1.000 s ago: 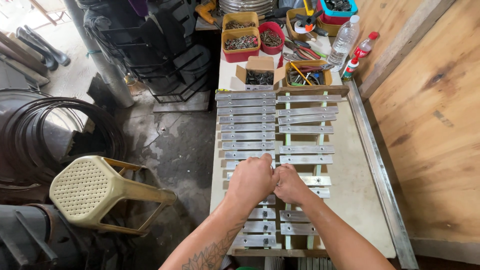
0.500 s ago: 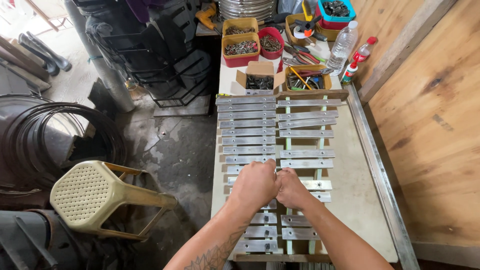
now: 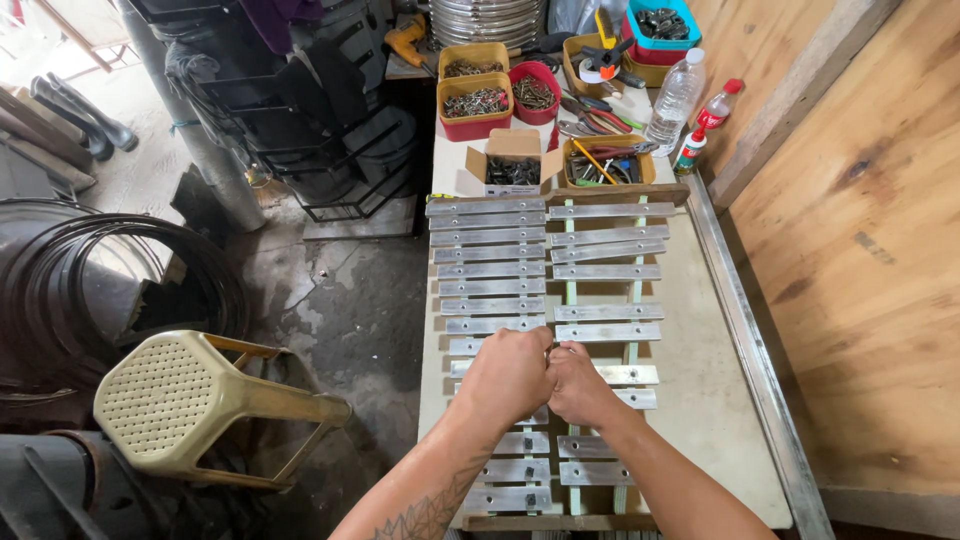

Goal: Assembling a glockenspiel by placing metal bars onto a frame and securing them with a screwdriver.

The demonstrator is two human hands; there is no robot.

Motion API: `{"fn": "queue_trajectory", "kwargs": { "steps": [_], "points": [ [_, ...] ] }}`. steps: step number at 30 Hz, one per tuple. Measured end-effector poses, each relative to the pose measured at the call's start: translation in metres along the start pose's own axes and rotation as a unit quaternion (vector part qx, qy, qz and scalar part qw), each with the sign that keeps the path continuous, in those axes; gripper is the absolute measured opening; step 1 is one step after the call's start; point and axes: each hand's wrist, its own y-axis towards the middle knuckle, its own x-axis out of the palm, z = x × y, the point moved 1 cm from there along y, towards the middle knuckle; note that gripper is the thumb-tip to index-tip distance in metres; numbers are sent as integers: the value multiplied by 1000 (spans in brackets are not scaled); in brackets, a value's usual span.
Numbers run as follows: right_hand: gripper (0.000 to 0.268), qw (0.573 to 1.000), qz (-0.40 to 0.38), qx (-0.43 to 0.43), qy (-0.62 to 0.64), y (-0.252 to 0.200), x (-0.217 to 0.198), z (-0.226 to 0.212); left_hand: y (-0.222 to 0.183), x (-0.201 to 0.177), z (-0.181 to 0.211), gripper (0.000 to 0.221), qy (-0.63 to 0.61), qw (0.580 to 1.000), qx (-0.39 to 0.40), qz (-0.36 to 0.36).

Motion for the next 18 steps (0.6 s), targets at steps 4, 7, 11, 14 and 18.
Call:
{"fn": "queue_trajectory", "kwargs": {
  "steps": [4, 7, 11, 14, 18],
  "points": [
    [18, 1000, 11, -2, 10, -1, 2, -2, 2, -1, -1, 18, -9, 1000, -2, -14],
    [16, 1000, 8, 6, 16, 0, -1, -7, 3, -2, -1, 18, -4, 1000, 9, -19],
    [16, 1000, 6, 14, 8, -1, 3, -2, 3, -1, 0, 17, -14, 1000, 8, -25],
    [14, 1000, 2, 22, 16, -3, 2, -3, 3, -1, 1, 14, -19, 999, 9, -29],
    [14, 994, 5, 59, 92, 13, -37, -42, 14, -6, -6, 16, -10, 999, -6, -37]
  ]
}}
